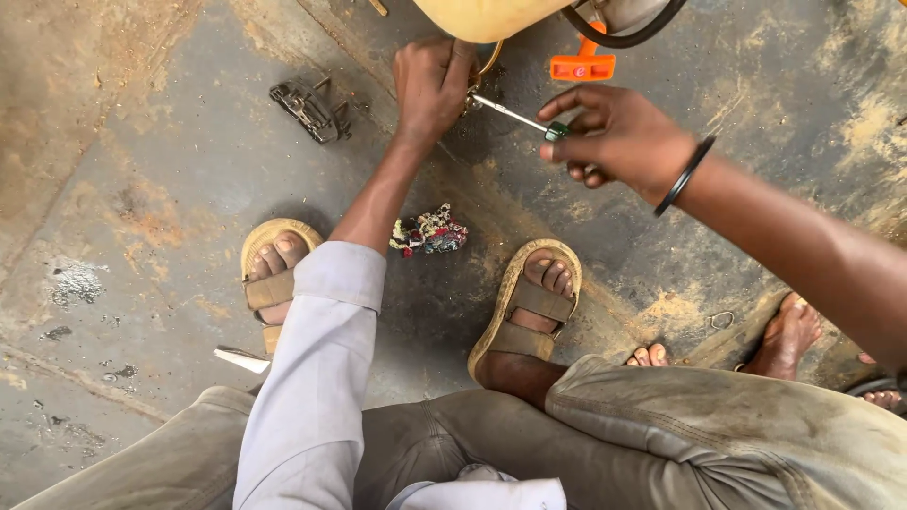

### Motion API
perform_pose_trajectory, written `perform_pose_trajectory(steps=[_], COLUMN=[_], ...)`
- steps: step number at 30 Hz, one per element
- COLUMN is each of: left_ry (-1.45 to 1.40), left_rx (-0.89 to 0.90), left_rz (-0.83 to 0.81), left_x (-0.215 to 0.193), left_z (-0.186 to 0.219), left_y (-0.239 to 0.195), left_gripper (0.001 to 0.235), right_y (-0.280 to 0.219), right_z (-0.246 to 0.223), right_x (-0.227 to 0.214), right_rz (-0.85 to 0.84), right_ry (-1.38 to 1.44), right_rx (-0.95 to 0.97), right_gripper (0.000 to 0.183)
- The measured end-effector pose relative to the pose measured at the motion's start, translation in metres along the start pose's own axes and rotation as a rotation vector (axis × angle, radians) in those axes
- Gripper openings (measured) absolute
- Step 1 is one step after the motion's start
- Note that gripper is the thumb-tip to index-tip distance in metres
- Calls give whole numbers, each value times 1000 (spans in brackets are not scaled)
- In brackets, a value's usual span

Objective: The user is repairing a small engine component, possibly a carburetor, using various tools.

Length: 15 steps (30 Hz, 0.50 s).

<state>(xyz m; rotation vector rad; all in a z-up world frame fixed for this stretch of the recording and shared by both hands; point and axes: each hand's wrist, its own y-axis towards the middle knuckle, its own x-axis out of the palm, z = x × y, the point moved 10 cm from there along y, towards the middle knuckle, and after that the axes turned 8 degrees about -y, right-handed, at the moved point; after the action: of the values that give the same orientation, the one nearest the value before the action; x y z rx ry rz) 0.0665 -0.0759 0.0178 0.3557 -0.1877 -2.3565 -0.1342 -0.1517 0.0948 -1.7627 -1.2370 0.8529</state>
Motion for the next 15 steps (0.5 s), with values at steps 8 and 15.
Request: perform_pose_trajectory(steps=[8,15], left_ry=[-19,139], left_rx=[-73,-34], left_rz=[-12,13], left_x=[1,-5], left_z=[-5,11], left_y=[-4,-2], left_gripper=[41,42], right_y=[-66,-3], right_z=[-60,-12], right_x=[44,0], right_rz=[656,38], right_ry=[-1620,70], right_rx=[-884,19], right_gripper=[20,34])
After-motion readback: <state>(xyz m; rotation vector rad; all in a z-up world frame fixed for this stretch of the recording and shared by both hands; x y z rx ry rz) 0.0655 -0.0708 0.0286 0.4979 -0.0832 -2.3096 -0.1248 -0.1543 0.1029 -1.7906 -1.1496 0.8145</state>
